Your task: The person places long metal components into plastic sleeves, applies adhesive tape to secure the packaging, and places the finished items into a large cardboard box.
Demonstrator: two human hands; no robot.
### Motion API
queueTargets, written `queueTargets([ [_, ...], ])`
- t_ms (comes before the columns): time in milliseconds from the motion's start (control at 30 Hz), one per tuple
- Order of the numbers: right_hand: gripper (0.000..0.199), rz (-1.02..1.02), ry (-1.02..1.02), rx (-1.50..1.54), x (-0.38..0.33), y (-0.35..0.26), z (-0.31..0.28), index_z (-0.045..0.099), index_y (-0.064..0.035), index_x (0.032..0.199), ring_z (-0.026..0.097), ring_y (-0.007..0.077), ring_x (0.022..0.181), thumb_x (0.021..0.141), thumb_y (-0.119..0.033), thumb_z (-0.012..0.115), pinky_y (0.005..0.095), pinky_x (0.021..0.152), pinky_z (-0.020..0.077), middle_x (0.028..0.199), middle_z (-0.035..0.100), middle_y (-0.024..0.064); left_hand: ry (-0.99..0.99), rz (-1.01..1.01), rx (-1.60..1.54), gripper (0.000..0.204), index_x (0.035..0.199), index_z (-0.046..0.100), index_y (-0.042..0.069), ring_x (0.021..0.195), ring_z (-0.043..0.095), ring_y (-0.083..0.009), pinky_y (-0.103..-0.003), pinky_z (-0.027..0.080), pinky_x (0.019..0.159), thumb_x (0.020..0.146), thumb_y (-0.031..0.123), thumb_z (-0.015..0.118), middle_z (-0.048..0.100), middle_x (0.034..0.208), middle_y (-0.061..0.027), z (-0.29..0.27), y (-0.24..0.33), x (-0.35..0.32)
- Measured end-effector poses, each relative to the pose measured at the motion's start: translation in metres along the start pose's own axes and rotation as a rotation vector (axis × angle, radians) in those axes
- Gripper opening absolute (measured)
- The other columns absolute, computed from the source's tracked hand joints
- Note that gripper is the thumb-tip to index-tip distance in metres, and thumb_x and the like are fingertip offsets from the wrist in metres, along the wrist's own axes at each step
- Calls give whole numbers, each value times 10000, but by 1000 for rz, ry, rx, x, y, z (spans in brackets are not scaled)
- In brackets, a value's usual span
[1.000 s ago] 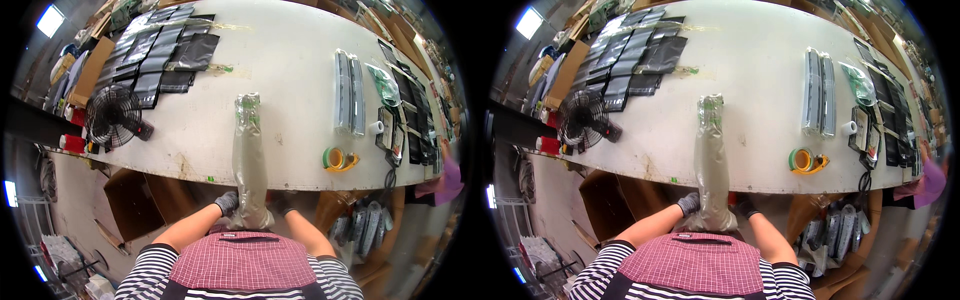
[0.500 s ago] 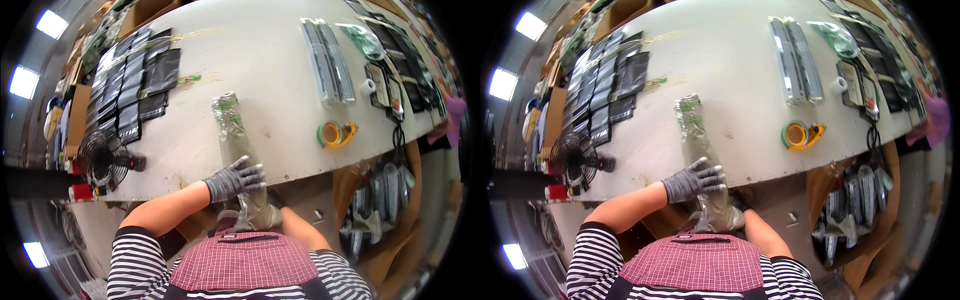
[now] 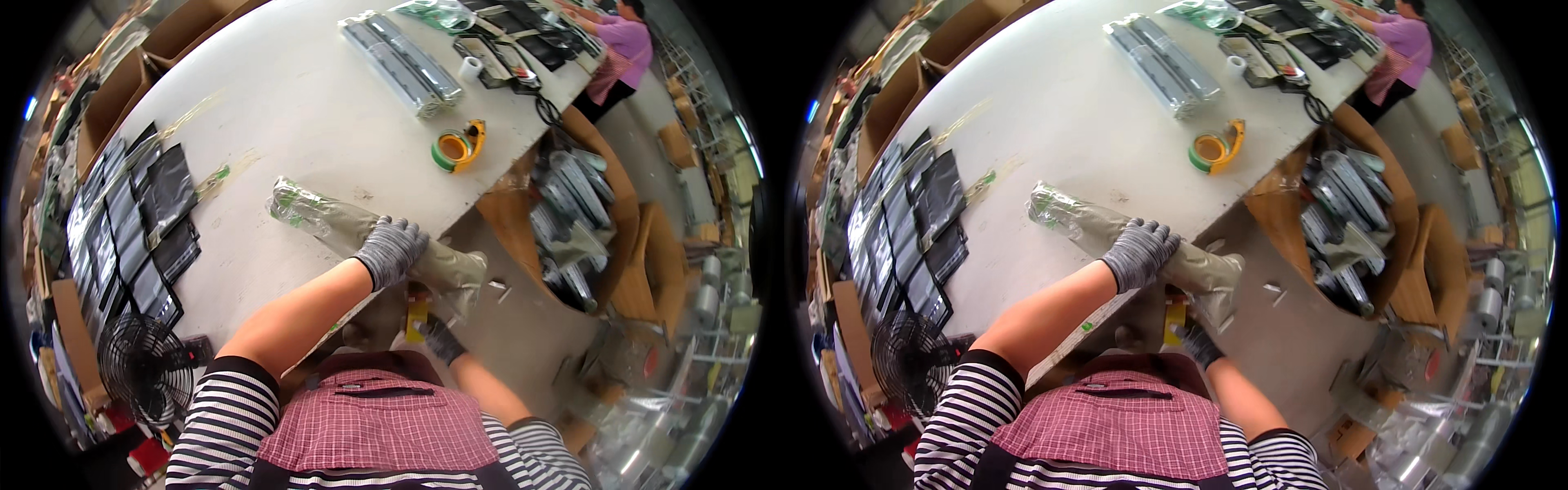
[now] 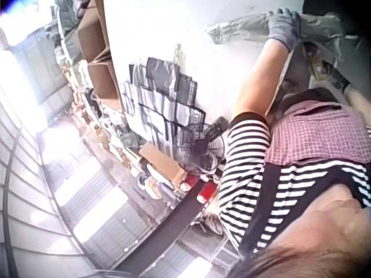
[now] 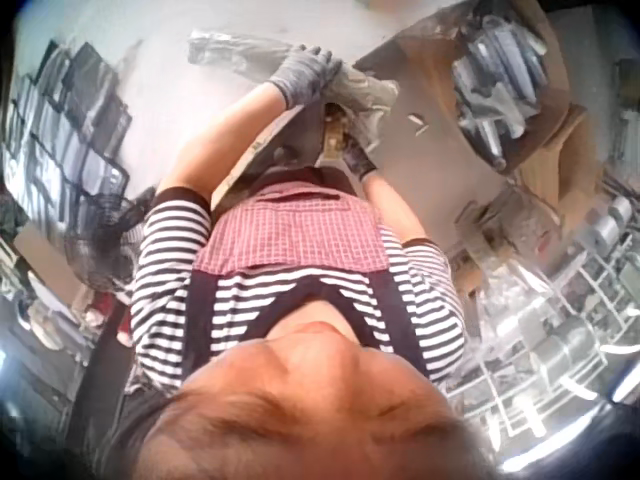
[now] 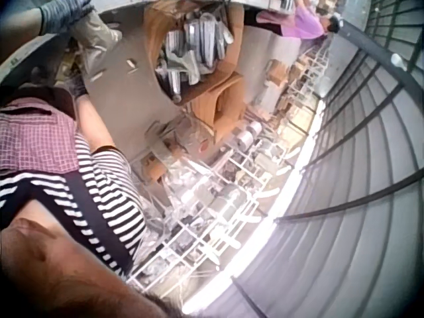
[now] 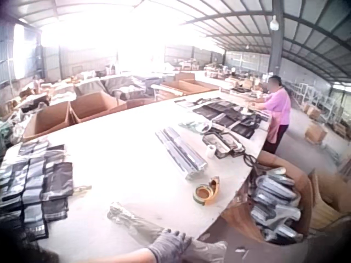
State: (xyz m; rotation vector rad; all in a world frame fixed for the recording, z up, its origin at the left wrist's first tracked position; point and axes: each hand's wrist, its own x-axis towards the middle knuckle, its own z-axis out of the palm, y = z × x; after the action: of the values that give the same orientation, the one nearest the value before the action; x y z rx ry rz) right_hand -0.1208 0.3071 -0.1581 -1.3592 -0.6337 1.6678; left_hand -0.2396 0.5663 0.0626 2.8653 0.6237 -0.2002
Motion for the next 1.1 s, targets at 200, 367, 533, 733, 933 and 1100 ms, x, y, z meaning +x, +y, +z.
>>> queueTargets([
  [200, 685, 7, 20, 508, -149, -210, 110, 476, 26, 1343, 611, 270, 1105, 934, -522, 523, 409, 1002, 475, 1229, 602, 176, 20, -41, 39, 656, 1260, 539, 77, 1114, 562, -288, -466, 428, 954, 684, 296, 764, 591, 1165, -118, 10, -4, -11],
  [367, 998, -423, -140, 893, -21, -315, 4, 490, -13, 1336, 586, 298, 1089, 825, -848, 296, 438, 1008, 452, 1206, 602, 182, 180, 103, 112, 614, 1250, 540, 57, 1122, 553, -296, -473, 415, 978, 721, 309, 727, 580, 1177, -133, 29, -11, -34],
  [533, 893, 129, 155, 656, 34, -116, -43, 489, -32, 1327, 611, 324, 1065, 894, -775, 251, 483, 940, 498, 1210, 615, 160, 2, 111, 38, 654, 1267, 522, 75, 1125, 548, -299, -466, 413, 985, 697, 292, 758, 578, 1160, -121, 7, 3, -10],
  [733, 948, -138, -142, 704, -140, -222, 110, 419, -62, 1414, 625, 290, 1047, 820, -801, 396, 443, 951, 489, 1262, 590, 122, 6, 37, 25, 641, 1245, 538, 86, 1106, 556, -300, -454, 425, 956, 679, 283, 766, 583, 1130, -118, 8, -15, -22],
  [933, 912, -296, 204, 492, 21, -236, -43, 512, -71, 1345, 617, 257, 1069, 841, -813, 353, 380, 958, 488, 1223, 619, 114, 56, 131, 71, 655, 1242, 540, 85, 1112, 555, -298, -451, 423, 958, 672, 311, 771, 585, 1133, -116, 4, 0, -13],
  [1100, 883, 123, 134, 359, -36, -92, 23, 430, -109, 1389, 628, 232, 1005, 848, -804, 357, 374, 913, 516, 1212, 611, 107, 2, 64, 56, 698, 1257, 535, 91, 1127, 545, -289, -448, 415, 967, 660, 348, 788, 582, 1148, -110, 5, -12, -22],
])
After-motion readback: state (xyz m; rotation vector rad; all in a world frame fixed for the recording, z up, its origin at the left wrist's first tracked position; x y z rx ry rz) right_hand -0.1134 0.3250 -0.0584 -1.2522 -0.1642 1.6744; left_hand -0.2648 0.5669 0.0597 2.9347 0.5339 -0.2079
